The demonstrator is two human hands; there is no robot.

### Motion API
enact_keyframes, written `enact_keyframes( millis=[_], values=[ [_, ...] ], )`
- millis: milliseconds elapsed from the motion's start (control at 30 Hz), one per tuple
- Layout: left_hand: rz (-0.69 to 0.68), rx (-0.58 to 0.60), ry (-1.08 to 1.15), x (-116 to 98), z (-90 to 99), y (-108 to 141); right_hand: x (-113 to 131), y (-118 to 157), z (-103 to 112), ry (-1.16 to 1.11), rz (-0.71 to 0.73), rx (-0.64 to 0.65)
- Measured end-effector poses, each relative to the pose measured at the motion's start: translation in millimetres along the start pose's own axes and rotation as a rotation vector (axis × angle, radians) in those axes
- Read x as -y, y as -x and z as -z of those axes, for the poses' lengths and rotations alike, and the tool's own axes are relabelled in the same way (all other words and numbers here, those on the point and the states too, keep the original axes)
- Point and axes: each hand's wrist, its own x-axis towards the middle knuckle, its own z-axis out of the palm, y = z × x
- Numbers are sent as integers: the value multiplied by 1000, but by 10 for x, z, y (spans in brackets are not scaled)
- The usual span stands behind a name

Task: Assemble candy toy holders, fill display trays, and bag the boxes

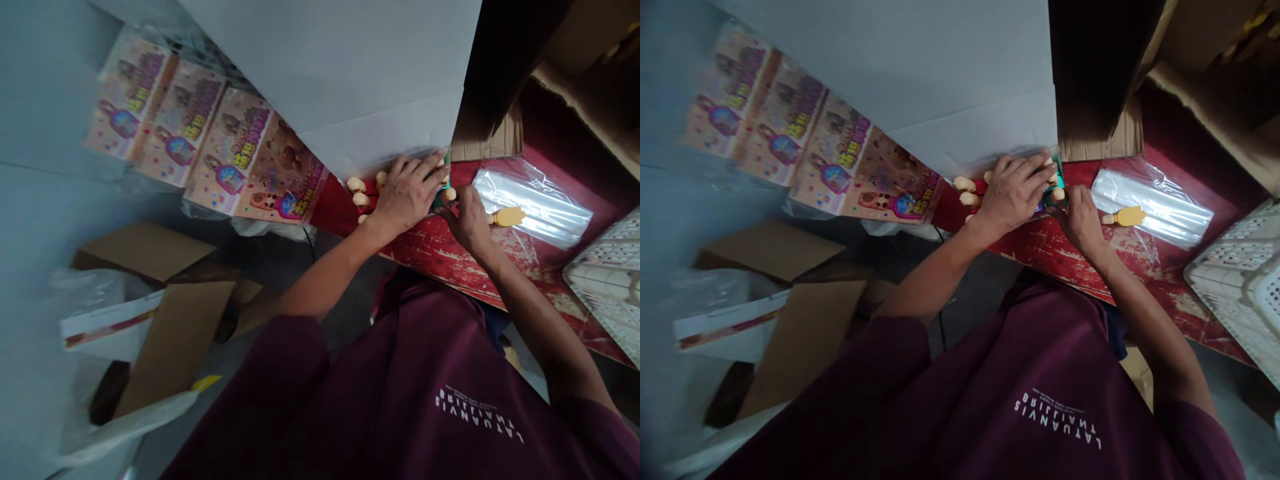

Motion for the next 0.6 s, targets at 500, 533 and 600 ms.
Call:
enact_keyframes(
  millis=[500,533,600],
  values=[
    [503,-671,418,237,-55,835,-112,241,-169,-384,-228,-150],
    [646,-735,621,288,-138,931,-159,212,-200,-475,-309,-144],
    [853,-822,1037,354,-363,1020,-236,135,-267,-641,-431,-87]
  ],
)
